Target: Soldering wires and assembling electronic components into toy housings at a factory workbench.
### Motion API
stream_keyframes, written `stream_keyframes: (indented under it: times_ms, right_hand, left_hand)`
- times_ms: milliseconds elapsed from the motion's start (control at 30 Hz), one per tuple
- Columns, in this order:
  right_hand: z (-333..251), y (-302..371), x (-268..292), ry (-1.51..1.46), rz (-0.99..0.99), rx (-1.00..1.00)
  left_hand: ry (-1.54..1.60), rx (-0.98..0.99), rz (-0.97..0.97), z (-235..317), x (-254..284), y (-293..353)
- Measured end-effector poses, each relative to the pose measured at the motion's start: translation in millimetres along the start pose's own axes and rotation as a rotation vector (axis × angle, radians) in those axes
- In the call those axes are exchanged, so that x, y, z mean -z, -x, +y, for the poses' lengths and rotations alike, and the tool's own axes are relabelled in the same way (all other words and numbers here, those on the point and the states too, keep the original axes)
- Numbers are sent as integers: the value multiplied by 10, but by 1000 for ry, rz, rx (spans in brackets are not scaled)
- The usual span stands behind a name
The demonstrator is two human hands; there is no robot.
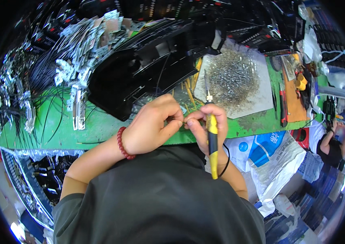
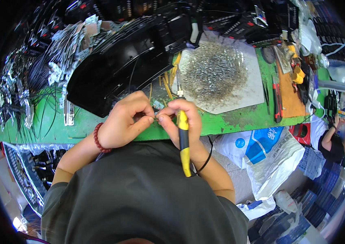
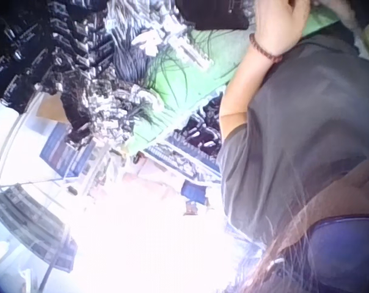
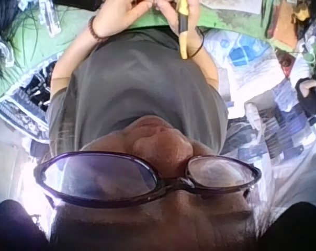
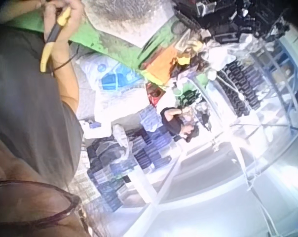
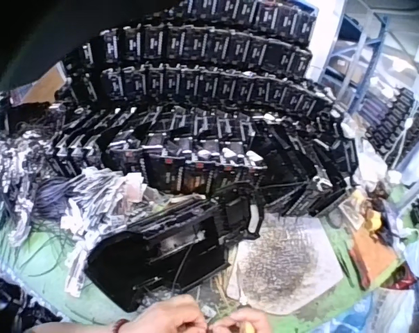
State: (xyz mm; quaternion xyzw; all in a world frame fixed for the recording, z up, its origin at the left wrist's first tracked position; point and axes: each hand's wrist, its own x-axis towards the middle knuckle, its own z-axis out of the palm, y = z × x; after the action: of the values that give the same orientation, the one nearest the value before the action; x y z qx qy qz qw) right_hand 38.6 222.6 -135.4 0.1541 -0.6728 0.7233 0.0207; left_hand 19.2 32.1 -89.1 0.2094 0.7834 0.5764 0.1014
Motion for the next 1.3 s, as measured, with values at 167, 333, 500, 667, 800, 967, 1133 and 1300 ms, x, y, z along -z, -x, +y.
stream_keyframes:
  times_ms: [167, 333, 500, 667, 800, 967, 1133, 1300]
  right_hand:
    - [-133, -48, 417, 69, 136, -145]
    - [-131, -164, 1284, 214, 521, -47]
    - [30, -434, 1519, 239, 646, -18]
    - [113, -495, 1604, 294, 585, -26]
    - [120, -506, 1561, 315, 589, -27]
    - [108, -504, 1531, 276, 609, -39]
    - [130, -447, 1532, 260, 661, 20]
    - [2, -267, 1255, 184, 635, 29]
  left_hand:
    - [-262, 4, 68, -54, -89, 36]
    - [-328, -86, 95, -215, -214, -21]
    - [-311, -80, 82, -287, -184, -30]
    - [-299, -64, 81, -269, -190, -48]
    - [-303, -78, 104, -267, -192, -49]
    - [-305, -77, 113, -261, -200, -36]
    - [-297, -79, 116, -270, -183, -3]
    - [-280, -78, 85, -265, -144, 0]
